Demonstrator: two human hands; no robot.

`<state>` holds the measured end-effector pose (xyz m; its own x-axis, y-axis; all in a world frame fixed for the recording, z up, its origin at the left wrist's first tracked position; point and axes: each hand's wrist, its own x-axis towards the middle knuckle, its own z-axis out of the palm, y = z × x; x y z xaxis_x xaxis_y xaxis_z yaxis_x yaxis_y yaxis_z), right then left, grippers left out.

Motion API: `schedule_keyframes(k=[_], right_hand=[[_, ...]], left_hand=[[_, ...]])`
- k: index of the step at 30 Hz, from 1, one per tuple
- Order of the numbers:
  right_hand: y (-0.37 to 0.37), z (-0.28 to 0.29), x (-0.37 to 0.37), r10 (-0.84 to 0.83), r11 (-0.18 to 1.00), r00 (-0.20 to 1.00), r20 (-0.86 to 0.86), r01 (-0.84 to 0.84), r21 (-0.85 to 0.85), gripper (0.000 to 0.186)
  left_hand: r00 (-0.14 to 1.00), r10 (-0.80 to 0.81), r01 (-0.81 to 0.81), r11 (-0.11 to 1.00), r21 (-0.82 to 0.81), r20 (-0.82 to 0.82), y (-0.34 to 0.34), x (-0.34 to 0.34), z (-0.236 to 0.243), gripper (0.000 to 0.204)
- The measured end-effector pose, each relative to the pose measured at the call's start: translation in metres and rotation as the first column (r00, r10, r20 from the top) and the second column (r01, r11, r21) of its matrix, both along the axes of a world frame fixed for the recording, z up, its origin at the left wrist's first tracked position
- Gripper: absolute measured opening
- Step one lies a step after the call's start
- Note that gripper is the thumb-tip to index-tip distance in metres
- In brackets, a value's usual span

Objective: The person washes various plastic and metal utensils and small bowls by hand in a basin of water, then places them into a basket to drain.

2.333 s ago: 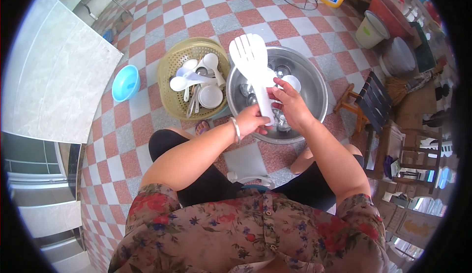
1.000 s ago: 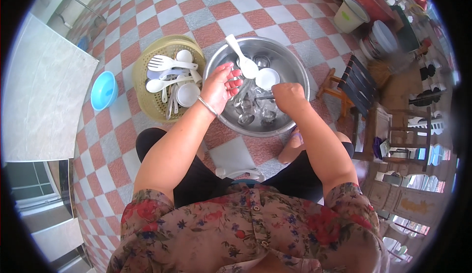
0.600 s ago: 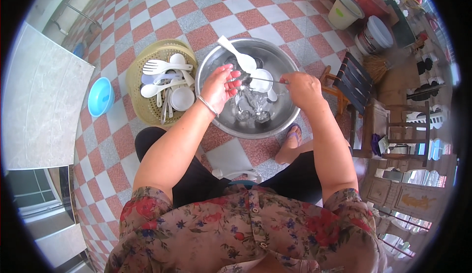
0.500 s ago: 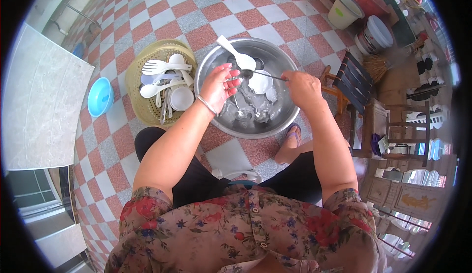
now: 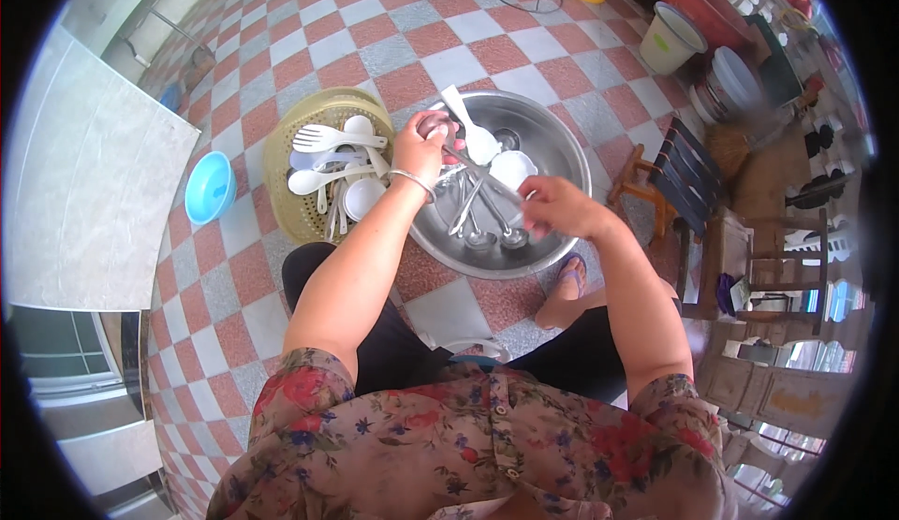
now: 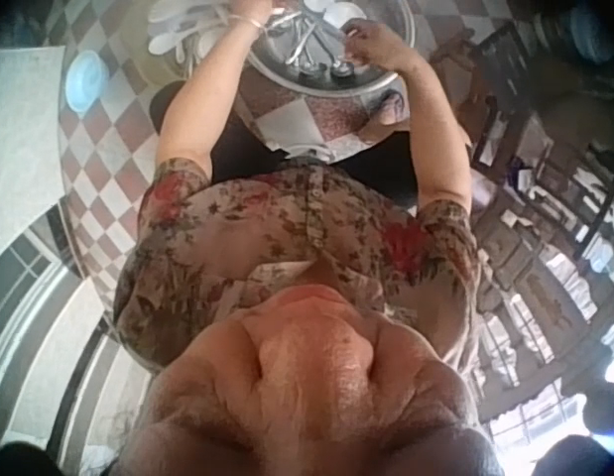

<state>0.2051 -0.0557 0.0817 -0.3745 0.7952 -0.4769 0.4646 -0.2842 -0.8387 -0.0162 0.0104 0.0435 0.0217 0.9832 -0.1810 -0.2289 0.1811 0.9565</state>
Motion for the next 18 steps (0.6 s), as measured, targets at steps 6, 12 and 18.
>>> schedule_keyframes(k=[6,12,18], right_hand=[[-0.008,-0.005,-0.038,-0.159,0.965,0.911,-0.381,0.062,-0.255,0.03],[0.009,-0.019,-0.044,-0.357,0.917,0.841,-0.407,0.232,-0.324,0.029],[0.015,-0.027,-0.037,-0.411,0.905,0.831,-0.375,0.324,-0.276,0.024]], left_hand=[[0.901,-0.071,0.108,0.992,0.063,-0.429,-0.017,0.023,0.014,0.032],[0.822,-0.284,0.373,0.923,0.091,-0.494,-0.02,0.026,0.012,0.029],[0.813,-0.345,0.431,0.898,0.087,-0.469,-0.022,0.027,0.008,0.039]])
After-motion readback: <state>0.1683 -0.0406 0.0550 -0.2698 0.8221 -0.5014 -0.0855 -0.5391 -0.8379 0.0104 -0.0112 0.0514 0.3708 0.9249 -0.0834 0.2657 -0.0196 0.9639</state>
